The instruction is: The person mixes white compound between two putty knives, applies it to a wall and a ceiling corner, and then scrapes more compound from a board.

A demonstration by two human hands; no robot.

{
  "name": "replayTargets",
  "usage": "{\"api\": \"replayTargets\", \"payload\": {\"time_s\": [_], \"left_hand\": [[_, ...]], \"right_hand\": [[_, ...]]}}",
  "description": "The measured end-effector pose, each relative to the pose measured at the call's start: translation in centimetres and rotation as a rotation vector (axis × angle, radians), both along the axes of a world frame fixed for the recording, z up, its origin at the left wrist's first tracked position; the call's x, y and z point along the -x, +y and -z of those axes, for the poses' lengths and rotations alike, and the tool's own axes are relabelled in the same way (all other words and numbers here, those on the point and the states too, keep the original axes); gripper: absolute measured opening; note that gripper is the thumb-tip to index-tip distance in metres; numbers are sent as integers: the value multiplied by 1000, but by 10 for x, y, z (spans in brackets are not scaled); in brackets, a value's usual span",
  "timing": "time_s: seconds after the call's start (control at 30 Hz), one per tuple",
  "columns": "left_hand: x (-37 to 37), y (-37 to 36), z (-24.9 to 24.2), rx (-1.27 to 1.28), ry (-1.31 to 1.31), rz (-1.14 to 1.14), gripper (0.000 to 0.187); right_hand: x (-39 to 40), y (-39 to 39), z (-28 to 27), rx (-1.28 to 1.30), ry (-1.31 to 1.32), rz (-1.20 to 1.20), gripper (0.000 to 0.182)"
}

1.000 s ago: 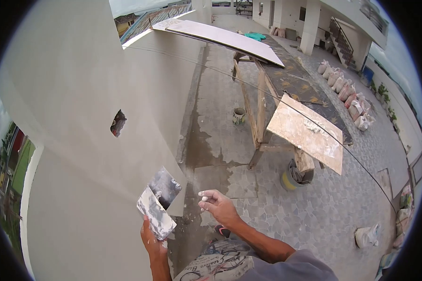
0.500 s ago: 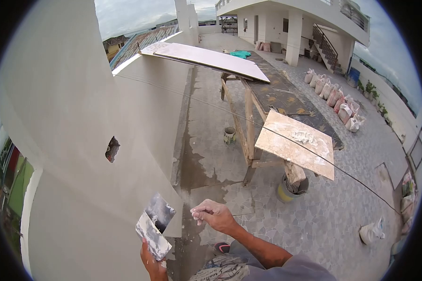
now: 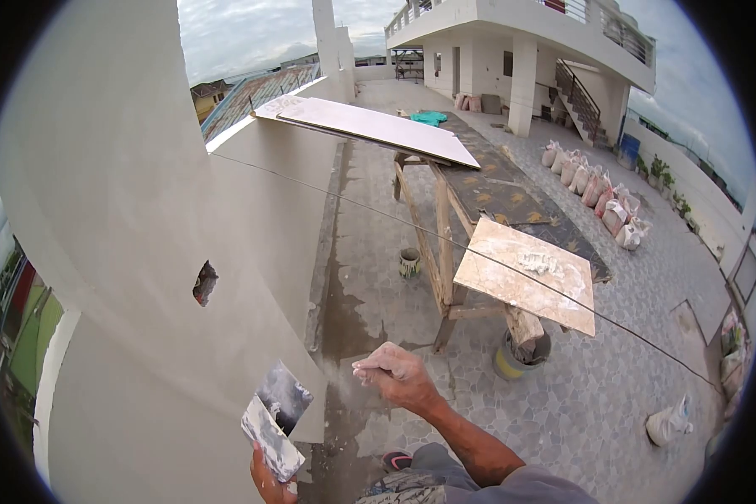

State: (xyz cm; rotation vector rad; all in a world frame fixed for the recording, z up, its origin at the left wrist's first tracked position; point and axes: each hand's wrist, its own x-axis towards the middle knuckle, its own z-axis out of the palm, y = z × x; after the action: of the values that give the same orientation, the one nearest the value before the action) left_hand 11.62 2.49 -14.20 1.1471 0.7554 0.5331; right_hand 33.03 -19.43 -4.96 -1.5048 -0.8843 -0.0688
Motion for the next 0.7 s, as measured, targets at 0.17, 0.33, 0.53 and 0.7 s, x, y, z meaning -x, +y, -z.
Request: {"api": "replayTargets", "payload": {"time_s": [0.17,0.33,0.53,0.7], "left_hand": [[13,6,28,-355,146,69,42],[26,11,56,-742,275,121,43],[34,14,77,-981,326,151,45],[37,17,86,-1079,336,162,47]], "right_hand": [[-5,-1,-9,-4,-45,47,15],[-9,1,-8,-3,-24,80,10],[-7,6,-14,38,47,80,11],[-13,8,-6,112,162,103,16]]}}
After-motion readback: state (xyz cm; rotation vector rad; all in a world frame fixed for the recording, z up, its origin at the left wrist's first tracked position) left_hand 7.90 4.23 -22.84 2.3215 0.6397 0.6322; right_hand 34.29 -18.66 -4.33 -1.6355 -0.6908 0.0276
